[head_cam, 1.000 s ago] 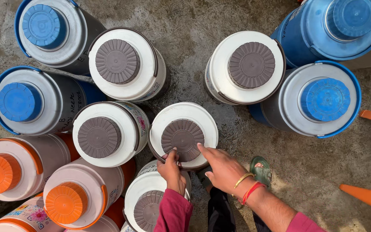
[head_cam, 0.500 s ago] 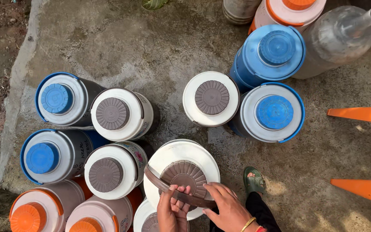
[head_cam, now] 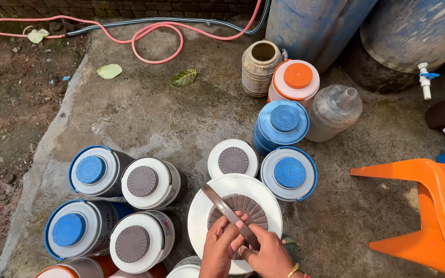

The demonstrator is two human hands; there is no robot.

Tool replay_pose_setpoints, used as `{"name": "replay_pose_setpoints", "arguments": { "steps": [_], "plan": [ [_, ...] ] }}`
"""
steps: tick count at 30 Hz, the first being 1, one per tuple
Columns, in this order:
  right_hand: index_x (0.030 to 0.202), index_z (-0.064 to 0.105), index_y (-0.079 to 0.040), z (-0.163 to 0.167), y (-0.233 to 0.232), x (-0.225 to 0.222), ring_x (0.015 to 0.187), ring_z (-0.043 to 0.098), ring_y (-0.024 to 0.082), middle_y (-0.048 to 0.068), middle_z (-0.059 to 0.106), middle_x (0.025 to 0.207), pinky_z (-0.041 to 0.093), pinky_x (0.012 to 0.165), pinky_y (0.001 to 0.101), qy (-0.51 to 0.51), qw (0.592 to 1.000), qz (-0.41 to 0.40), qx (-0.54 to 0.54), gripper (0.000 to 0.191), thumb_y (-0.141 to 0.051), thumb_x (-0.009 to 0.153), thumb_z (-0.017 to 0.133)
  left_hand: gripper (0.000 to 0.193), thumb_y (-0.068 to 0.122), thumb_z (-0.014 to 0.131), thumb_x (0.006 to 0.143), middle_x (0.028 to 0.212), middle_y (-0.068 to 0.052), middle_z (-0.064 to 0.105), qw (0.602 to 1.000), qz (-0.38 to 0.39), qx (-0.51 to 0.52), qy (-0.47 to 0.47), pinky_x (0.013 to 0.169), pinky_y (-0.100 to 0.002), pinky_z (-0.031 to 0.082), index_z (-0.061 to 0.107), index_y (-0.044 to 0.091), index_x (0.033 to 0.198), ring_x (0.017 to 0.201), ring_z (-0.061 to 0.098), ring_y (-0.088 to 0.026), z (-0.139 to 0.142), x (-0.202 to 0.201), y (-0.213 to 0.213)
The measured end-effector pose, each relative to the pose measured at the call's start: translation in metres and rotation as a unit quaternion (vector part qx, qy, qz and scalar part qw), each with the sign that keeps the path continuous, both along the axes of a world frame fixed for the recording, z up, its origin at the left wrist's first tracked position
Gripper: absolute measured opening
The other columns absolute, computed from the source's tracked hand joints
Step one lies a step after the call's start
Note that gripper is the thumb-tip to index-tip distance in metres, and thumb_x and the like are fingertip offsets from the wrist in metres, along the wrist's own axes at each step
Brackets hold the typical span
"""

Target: The person carries large water jugs across a concrete yard and stacks them, arranges insulated water jugs on the ground, uses a strap to carry one flask, moves a plastic chair aside, and screws a teal cap onto a water jug.

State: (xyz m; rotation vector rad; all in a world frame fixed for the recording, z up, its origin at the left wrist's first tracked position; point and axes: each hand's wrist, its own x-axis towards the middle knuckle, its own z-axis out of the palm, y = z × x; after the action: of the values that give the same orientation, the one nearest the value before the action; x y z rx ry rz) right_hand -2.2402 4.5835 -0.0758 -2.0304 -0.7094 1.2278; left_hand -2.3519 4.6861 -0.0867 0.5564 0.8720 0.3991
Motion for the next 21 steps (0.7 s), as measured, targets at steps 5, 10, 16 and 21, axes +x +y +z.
{"name": "replay_pose_setpoints", "arguments": {
  "steps": [5, 10, 16, 21],
  "plan": [
    [0.093, 0.074, -0.004, 0.051, -0.003, 0.038, 0.058, 0.069, 0.021, 0.012, 0.073, 0.069, 0.054, 0.058, 0.0358, -0.155, 0.977, -0.089, 0.119, 0.029, -0.027, 0.075, 0.08, 0.038, 0.014, 0.068, 0.092, 0.111, -0.009, 0.076, 0.982, -0.092, 0.16, 0.03, 0.088, -0.028, 0.056, 0.068, -0.005, 0.125, 0.097, 0.071, -0.012, 0.036, 0.034, 0.008],
    [0.09, 0.077, -0.005, 0.068, -0.021, 0.098, 0.052, 0.062, 0.02, 0.012, 0.068, 0.061, 0.048, 0.055, 0.0368, -0.238, 0.957, -0.152, 0.065, 0.032, -0.036, 0.087, 0.075, 0.033, 0.016, 0.067, 0.094, 0.105, -0.006, 0.079, 0.963, -0.112, 0.233, 0.077, 0.077, -0.023, 0.052, 0.07, -0.002, 0.12, 0.092, 0.071, -0.01, 0.022, 0.049, 0.011],
    [0.094, 0.075, -0.001, 0.054, -0.047, 0.164, 0.058, 0.057, 0.01, 0.005, 0.068, 0.064, 0.046, 0.055, 0.0315, -0.222, 0.943, -0.203, 0.141, 0.036, -0.037, 0.094, 0.071, 0.03, 0.018, 0.066, 0.094, 0.102, -0.004, 0.079, 0.967, -0.115, 0.188, 0.125, 0.069, -0.022, 0.049, 0.071, -0.001, 0.118, 0.086, 0.068, -0.008, -0.014, 0.06, -0.012],
    [0.092, 0.073, 0.001, 0.018, -0.052, 0.201, 0.059, 0.051, 0.011, 0.004, 0.061, 0.062, 0.043, 0.056, 0.0319, -0.229, 0.94, -0.213, 0.138, 0.038, -0.037, 0.097, 0.07, 0.032, 0.019, 0.066, 0.093, 0.101, -0.003, 0.079, 0.962, -0.114, 0.19, 0.158, 0.069, -0.022, 0.049, 0.069, 0.001, 0.12, 0.087, 0.07, -0.008, -0.023, 0.076, -0.016]
  ]
}}
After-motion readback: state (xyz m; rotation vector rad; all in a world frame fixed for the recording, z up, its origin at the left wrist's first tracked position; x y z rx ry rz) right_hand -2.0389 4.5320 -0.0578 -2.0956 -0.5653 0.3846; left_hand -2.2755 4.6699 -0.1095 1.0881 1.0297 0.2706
